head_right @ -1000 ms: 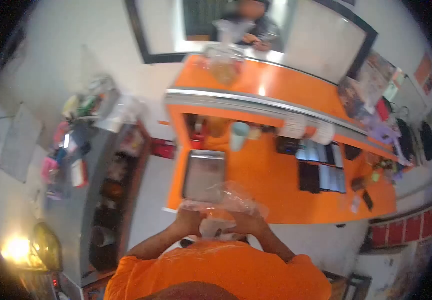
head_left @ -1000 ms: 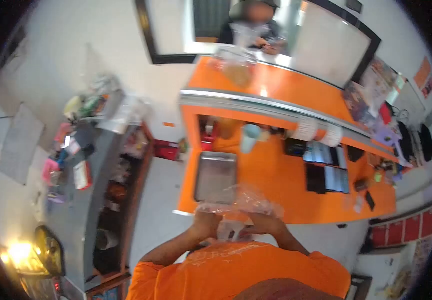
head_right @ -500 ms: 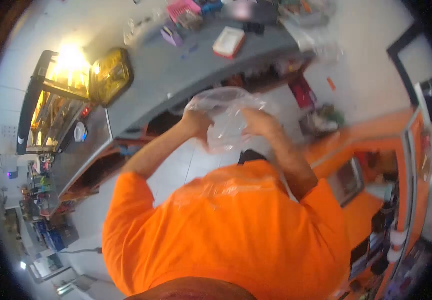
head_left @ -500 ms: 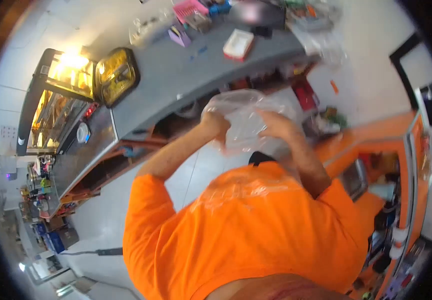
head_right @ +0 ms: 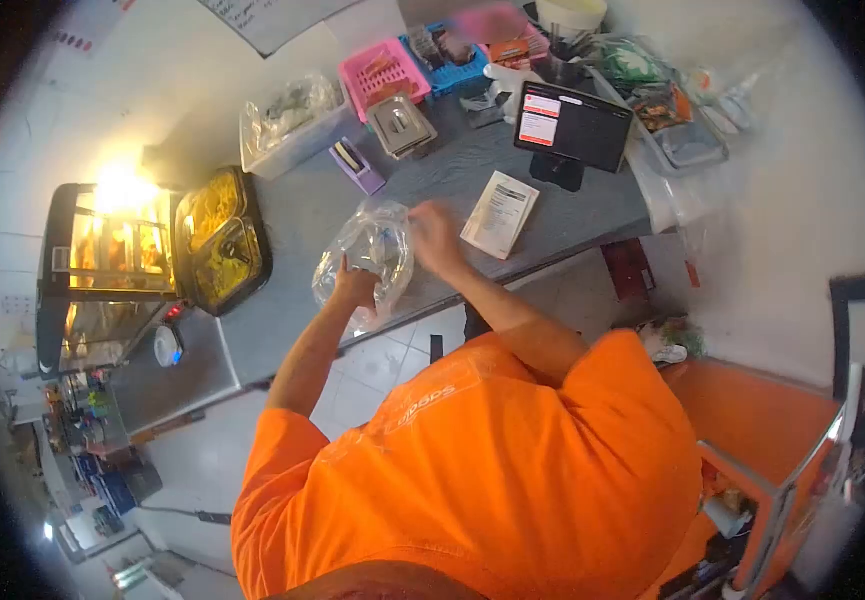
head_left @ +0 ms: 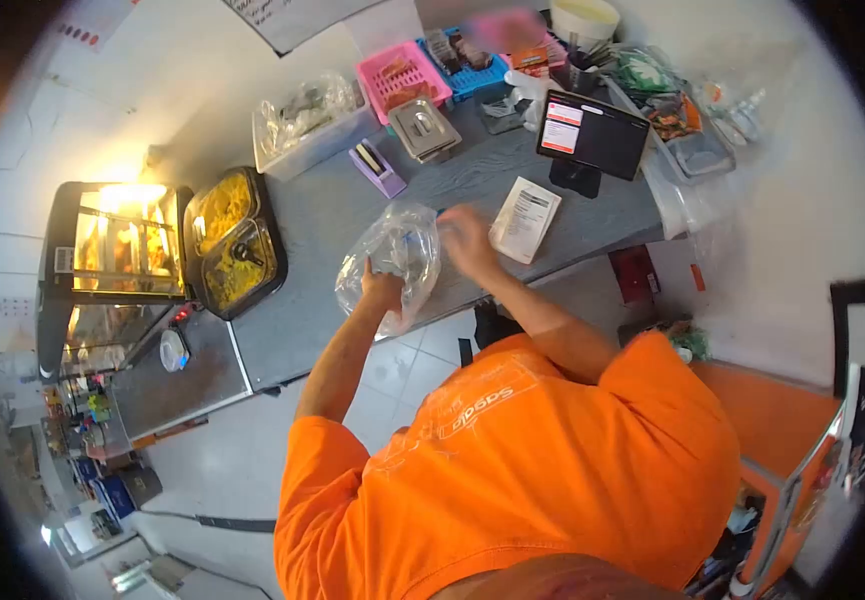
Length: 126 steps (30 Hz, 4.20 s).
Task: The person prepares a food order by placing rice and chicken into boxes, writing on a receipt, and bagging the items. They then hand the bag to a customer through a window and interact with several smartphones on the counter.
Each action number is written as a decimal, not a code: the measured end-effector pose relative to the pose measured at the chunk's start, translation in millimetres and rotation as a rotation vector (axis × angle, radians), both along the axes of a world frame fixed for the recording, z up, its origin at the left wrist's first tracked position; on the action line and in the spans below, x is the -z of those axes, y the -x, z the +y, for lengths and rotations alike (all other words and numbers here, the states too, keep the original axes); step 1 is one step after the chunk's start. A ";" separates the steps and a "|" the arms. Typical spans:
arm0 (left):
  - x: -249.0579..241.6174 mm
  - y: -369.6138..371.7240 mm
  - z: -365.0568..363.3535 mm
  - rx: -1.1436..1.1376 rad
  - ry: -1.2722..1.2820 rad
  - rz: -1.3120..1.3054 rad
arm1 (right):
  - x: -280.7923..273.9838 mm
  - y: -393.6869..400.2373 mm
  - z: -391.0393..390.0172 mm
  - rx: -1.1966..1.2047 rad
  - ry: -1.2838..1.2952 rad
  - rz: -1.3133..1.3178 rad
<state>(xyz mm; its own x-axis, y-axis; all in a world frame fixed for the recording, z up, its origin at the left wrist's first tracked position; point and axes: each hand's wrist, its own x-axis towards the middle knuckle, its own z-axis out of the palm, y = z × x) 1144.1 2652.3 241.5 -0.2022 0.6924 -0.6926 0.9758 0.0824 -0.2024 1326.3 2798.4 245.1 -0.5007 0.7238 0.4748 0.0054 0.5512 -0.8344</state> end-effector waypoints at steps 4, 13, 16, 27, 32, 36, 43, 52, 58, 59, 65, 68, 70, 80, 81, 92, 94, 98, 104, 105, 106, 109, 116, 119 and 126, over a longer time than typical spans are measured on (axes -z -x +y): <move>-27.0 -12.3 -36.8 -0.243 -0.572 -0.440 | 20.9 -50.0 35.8 0.884 0.482 -0.767; -28.4 -68.1 -86.8 -2.157 -1.066 -0.518 | 10.8 -75.9 75.8 0.406 0.324 -1.191; -1.5 -60.7 -101.2 -2.315 -1.061 -1.088 | -8.2 -74.1 68.2 0.380 0.279 -1.170; 37.7 63.6 -150.9 -1.639 -1.071 -1.665 | -143.0 92.7 -61.5 -0.910 -0.435 -0.212; 33.2 100.6 -169.3 -1.727 -0.765 -1.841 | -57.9 142.1 -88.4 -1.089 -0.509 -0.615; 12.5 84.7 -173.3 -1.777 -0.861 -1.737 | -52.7 154.6 -73.7 -0.952 -0.622 -1.050; -58.5 66.4 -151.9 -1.680 -1.146 -0.972 | -39.2 148.4 -84.7 -0.743 -0.849 -1.022; -80.4 53.5 -105.0 -0.519 -1.296 -0.628 | -48.9 81.2 -4.7 -0.120 0.193 -0.905; -12.7 52.5 -26.9 -0.209 -0.720 -0.173 | -104.4 91.0 -24.5 -0.201 0.765 -0.222; -9.2 54.5 -26.9 -0.231 -0.691 -0.201 | -113.0 86.7 -29.0 -0.207 0.878 -0.153; -51.6 29.6 -53.1 -0.370 -0.397 -0.286 | -157.5 85.1 -51.8 0.052 0.081 -0.153; -18.0 29.7 -79.8 0.107 -0.686 -0.187 | -180.0 74.0 -69.1 0.002 -0.186 -0.106; -0.8 30.1 -75.3 0.269 -0.516 -0.188 | -198.3 61.7 -73.4 -0.045 -0.097 -0.302; -193.9 -20.8 15.1 0.533 -0.556 -0.533 | -204.1 -81.6 17.9 0.410 0.003 -0.363; -205.6 -32.4 38.9 0.615 -0.470 -0.471 | -197.8 -87.7 30.2 0.389 -0.017 -0.366; -213.3 -59.6 151.9 0.686 -0.769 -0.891 | -198.1 -174.1 99.4 0.326 -0.037 -0.365; -150.2 -56.1 133.9 0.638 -1.158 -0.822 | -194.8 -209.3 113.6 0.392 -0.050 -0.433; -60.3 -98.3 101.9 -0.116 -1.467 -1.180 | -118.8 -273.7 133.0 0.408 0.068 -0.902; 33.3 -126.9 173.5 -0.270 -0.442 -1.307 | -21.1 -174.0 110.6 -0.091 -0.170 -0.442; 33.3 -131.2 181.3 -0.242 -0.395 -1.306 | 4.5 -164.3 113.4 -0.116 0.052 -0.392; 27.0 -144.0 181.9 -0.210 -0.611 -1.338 | 36.1 -154.9 119.2 -0.138 0.271 -0.335; 23.8 -140.9 185.0 -0.075 -0.831 -0.995 | 46.0 -148.9 129.9 -0.054 0.231 -0.456; 48.3 -186.5 190.4 0.051 -0.688 -1.082 | -33.0 -109.4 74.4 -0.043 0.217 -0.296; 40.7 -179.5 189.6 -0.145 -0.654 -1.432 | -89.5 -114.3 63.8 -0.075 0.336 -0.167; -120.8 -138.0 186.7 -1.048 -0.308 -2.180 | -137.4 -196.4 21.0 0.352 -0.489 -0.534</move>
<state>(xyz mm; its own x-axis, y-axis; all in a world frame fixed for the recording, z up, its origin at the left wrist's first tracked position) 1282.1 2839.0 362.4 0.1526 0.9571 -0.2464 -0.6584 0.2844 0.6969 1522.7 2819.4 382.5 -0.5309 0.6531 0.5400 0.5766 0.7453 -0.3346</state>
